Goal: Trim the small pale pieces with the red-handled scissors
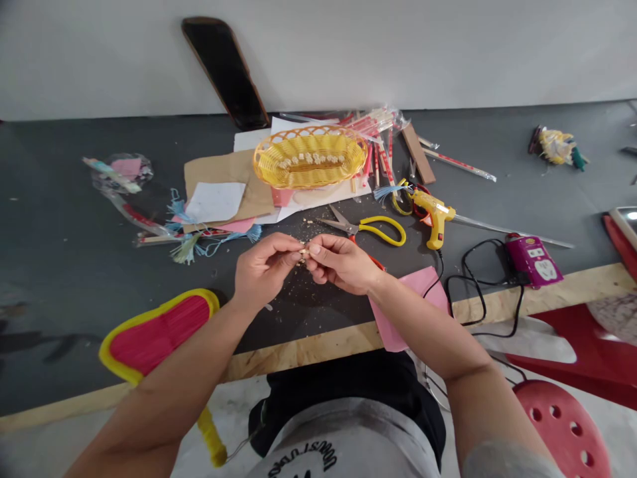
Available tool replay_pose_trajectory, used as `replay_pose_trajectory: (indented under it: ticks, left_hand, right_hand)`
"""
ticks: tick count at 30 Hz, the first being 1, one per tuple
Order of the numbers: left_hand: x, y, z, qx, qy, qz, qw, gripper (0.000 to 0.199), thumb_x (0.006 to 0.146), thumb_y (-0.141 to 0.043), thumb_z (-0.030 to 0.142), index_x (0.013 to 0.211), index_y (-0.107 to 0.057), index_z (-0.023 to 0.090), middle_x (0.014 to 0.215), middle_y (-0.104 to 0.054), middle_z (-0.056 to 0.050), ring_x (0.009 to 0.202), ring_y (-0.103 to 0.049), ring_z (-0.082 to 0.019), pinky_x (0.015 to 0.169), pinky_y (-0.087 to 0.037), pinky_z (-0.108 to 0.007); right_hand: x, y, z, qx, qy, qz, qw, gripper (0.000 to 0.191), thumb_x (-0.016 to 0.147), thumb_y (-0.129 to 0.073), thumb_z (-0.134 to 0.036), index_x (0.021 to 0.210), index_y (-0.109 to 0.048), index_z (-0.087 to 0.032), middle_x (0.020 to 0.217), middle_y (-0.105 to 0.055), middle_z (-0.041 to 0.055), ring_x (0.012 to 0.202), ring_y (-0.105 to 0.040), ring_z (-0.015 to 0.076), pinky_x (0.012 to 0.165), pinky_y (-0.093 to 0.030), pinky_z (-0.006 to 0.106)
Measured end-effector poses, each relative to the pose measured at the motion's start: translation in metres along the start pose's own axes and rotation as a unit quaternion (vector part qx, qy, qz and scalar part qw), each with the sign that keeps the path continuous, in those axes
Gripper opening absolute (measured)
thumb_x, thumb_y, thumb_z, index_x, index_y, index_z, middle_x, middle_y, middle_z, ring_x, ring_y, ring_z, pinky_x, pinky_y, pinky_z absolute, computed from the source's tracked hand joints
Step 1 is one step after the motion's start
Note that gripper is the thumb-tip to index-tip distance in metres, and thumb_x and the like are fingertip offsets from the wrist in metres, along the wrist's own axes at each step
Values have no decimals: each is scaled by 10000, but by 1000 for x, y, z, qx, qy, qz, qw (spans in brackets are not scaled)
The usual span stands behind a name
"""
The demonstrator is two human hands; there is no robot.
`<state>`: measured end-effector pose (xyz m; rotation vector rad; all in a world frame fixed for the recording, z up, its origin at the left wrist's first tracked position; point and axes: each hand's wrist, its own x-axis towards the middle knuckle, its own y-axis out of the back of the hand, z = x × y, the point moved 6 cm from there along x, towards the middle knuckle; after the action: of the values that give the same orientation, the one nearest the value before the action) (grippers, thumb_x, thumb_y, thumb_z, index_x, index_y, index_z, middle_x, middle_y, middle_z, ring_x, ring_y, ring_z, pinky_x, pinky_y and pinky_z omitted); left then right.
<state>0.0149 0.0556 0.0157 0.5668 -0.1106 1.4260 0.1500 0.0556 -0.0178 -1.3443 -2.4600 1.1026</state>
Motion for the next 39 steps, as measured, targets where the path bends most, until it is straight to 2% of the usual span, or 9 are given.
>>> replay_pose_trajectory:
  ticks: [5,8,15,18,20,27,34,37,39]
  left_hand:
    - [-2,1,-17,-88,125,19,988,275,856,-734,462,877,-723,189,735,-673,-8,615,-555,-111,577,-451,-234]
    - [-5,-3,-26,-119,178,1,977,285,785,-803,462,863,-748,194,704,-666,-3,613,-537,-112,576,-429,-238]
    - [-10,-11,-30,-178,224,-23,958,275,785,-802,460,865,-795,197,698,-649,-6,588,-483,-104,562,-380,-253]
    - [-9,-12,-31,-205,234,-15,950,280,755,-830,457,832,-790,191,677,-642,-3,569,-463,-94,540,-358,-246]
    - [-9,-13,-31,-220,239,-17,946,271,751,-838,446,823,-787,189,665,-637,-1,555,-447,-86,527,-343,-240]
    - [-10,-17,-37,-282,287,-39,915,327,716,-864,467,794,-756,168,585,-545,25,495,-382,-58,468,-267,-214]
    - [-10,-22,-36,-317,316,-57,892,365,666,-892,471,783,-745,159,586,-538,27,474,-364,-49,450,-253,-209]
    - [-10,-20,-35,-304,310,-52,899,355,655,-900,459,786,-760,160,586,-562,17,483,-377,-53,456,-261,-211]
    - [-9,-18,-36,-294,306,-39,905,351,639,-908,455,765,-757,164,580,-579,13,490,-405,-60,463,-288,-212]
  right_hand:
    - [2,7,-5,-83,69,38,993,344,793,-815,-492,864,-656,-196,709,-617,-52,540,-507,49,516,-406,200]
    - [1,11,-13,-166,133,68,975,330,807,-795,-506,903,-674,-214,704,-598,-55,556,-504,64,545,-429,227]
    - [-10,3,-28,-368,278,121,879,181,898,-692,-429,913,-686,-249,919,-685,24,860,-619,162,804,-533,342]
    - [-13,-2,-28,-423,316,107,843,68,936,-641,-294,959,-694,-260,925,-695,23,871,-626,166,817,-536,356]
    - [-15,-4,-29,-439,332,96,829,93,947,-619,-230,986,-697,-263,925,-700,19,871,-631,162,805,-536,349]
    - [-18,-7,-34,-463,332,93,817,80,948,-633,-265,978,-705,-253,912,-699,24,859,-633,166,801,-531,357]
    - [-16,-5,-30,-419,334,78,841,80,963,-622,-296,944,-692,-263,901,-676,16,838,-620,158,774,-529,339]
    - [-18,-8,-32,-435,346,75,828,67,959,-634,-290,946,-697,-273,894,-677,12,860,-628,163,797,-529,340]
    - [-19,-9,-38,-480,344,81,803,98,966,-622,-306,1012,-699,-265,943,-687,33,890,-640,177,807,-533,346]
